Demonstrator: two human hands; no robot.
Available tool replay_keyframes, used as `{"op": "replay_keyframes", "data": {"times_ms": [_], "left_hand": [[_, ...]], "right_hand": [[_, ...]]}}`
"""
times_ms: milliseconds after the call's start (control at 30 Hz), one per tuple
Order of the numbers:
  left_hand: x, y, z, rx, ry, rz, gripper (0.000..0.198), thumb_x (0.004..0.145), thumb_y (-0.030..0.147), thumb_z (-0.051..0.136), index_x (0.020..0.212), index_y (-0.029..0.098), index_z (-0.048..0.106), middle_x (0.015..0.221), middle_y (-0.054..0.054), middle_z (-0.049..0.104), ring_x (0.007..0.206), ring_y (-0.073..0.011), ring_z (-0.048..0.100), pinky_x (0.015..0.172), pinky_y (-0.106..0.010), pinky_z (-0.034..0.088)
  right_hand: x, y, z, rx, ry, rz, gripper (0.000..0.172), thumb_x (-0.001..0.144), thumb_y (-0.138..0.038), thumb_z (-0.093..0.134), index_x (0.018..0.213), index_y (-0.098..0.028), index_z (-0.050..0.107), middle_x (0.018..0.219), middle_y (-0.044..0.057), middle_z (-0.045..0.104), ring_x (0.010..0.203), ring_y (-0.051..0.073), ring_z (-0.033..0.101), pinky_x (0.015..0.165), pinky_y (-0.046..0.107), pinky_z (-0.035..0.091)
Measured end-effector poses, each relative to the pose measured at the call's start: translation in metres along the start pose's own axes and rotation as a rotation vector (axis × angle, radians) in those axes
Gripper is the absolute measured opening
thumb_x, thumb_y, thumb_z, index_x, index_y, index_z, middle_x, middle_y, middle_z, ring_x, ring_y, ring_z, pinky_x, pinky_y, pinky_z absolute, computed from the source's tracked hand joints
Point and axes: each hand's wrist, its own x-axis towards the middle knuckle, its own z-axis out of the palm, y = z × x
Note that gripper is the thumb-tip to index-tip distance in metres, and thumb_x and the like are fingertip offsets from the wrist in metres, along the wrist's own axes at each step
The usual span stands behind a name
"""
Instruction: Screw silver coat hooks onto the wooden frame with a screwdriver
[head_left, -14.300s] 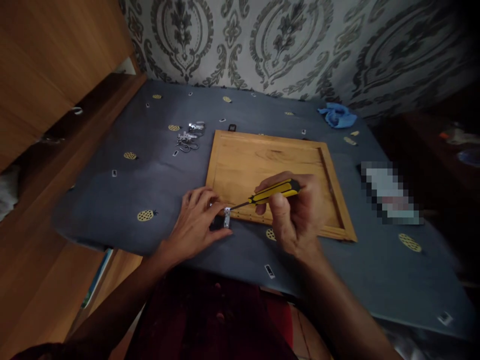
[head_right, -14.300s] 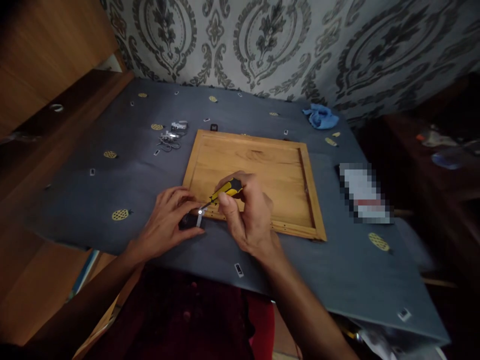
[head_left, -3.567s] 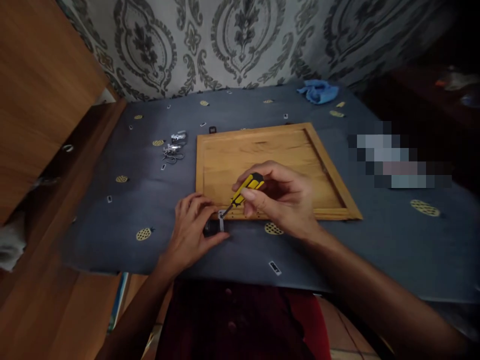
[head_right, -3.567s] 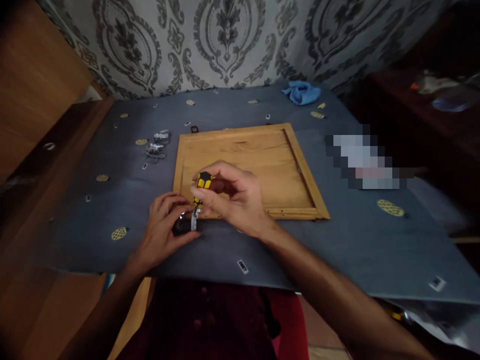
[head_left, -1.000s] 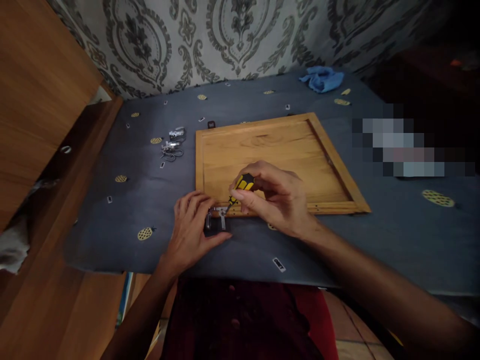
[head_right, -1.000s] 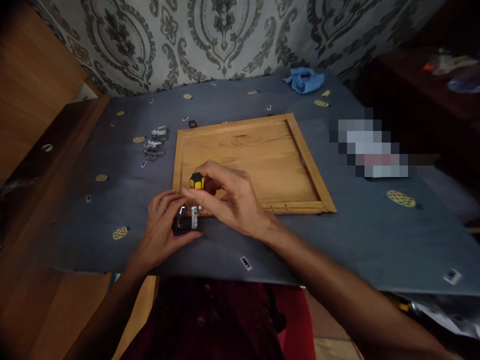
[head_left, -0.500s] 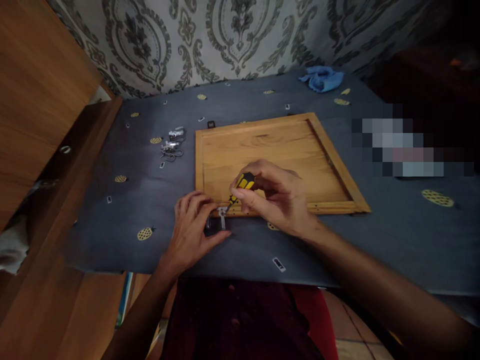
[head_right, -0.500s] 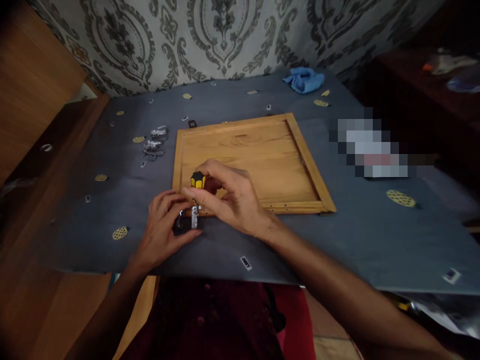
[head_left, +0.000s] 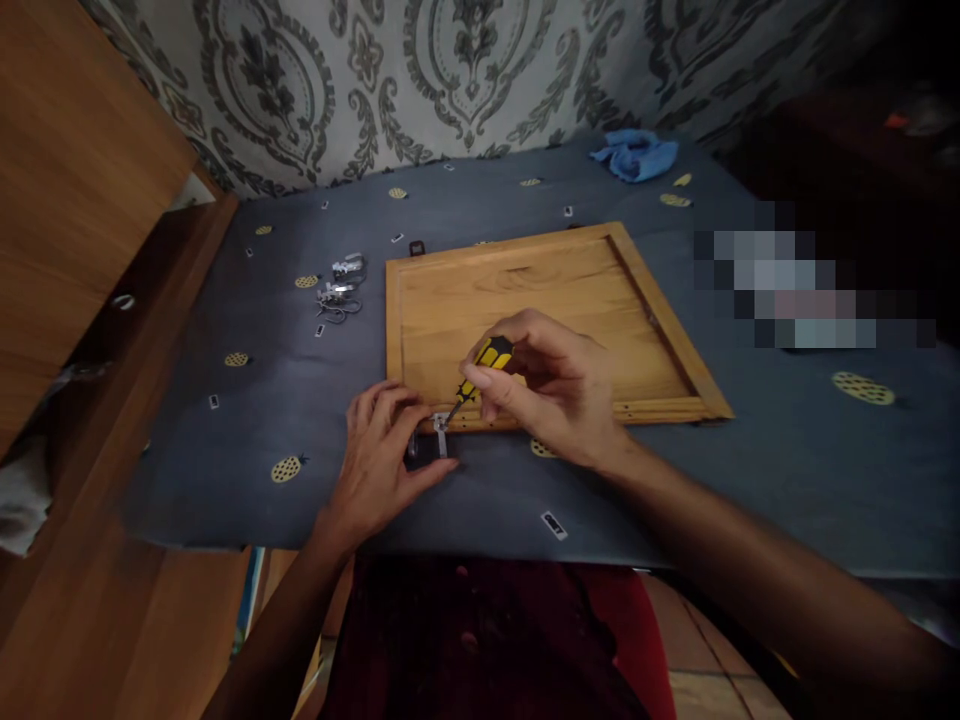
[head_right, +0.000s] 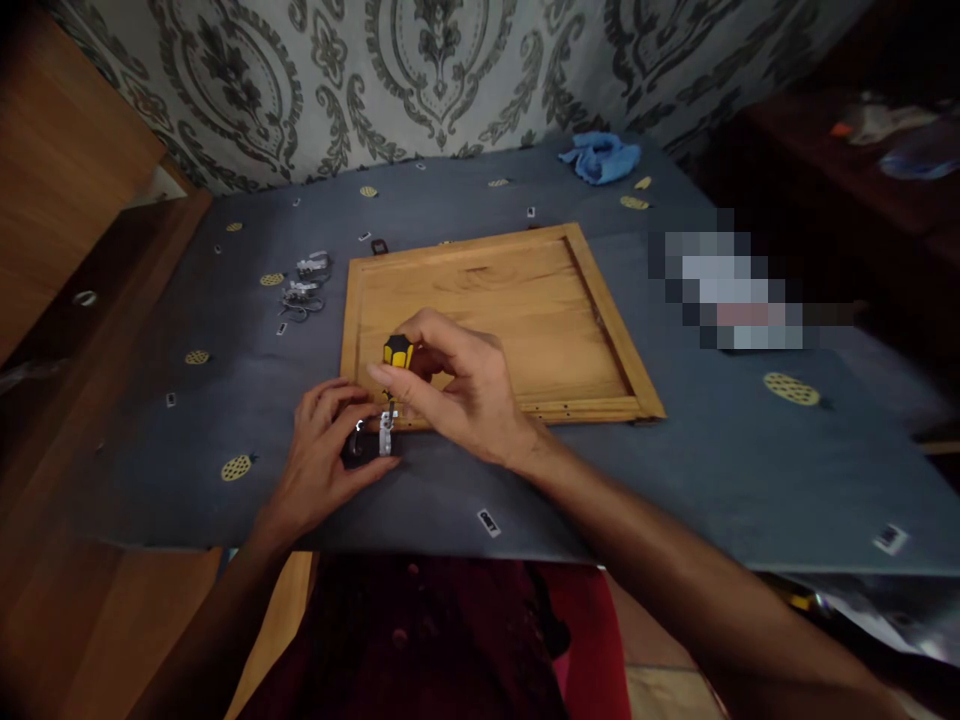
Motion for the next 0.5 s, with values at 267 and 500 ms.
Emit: {"op": "replay_keyframes", "data": {"times_ms": [267, 500], "left_hand": [[0.0006, 0.0009, -0.0006, 0.0, -0.001, 0.001, 0.04, 0.085, 0.042, 0.078, 0.117, 0.026, 0.061, 0.125, -0.009, 0.057, 0.131, -0.034, 0.045, 0.11, -0.056, 0.04], [0.0009, 0.0006, 0.0007, 0.017, 0.01, 0.017, 0.043, 0.085, 0.045, 0.078, 0.118, 0.025, 0.059, 0.124, -0.009, 0.057, 0.129, -0.0335, 0.045, 0.109, -0.057, 0.041]], "right_hand": [[0.0002, -0.0042, 0.0002, 0.069, 0.044, 0.033, 0.03, 0.081, -0.039, 0.083, 0.081, -0.022, 0.058, 0.076, -0.004, 0.06, 0.049, 0.007, 0.057, 0.042, 0.021, 0.05], [-0.0017, 0.0006, 0.0015, 0.055, 0.005, 0.035, 0.028, 0.082, -0.037, 0.082, 0.083, -0.021, 0.059, 0.077, -0.004, 0.061, 0.054, 0.007, 0.056, 0.047, 0.02, 0.049]]}}
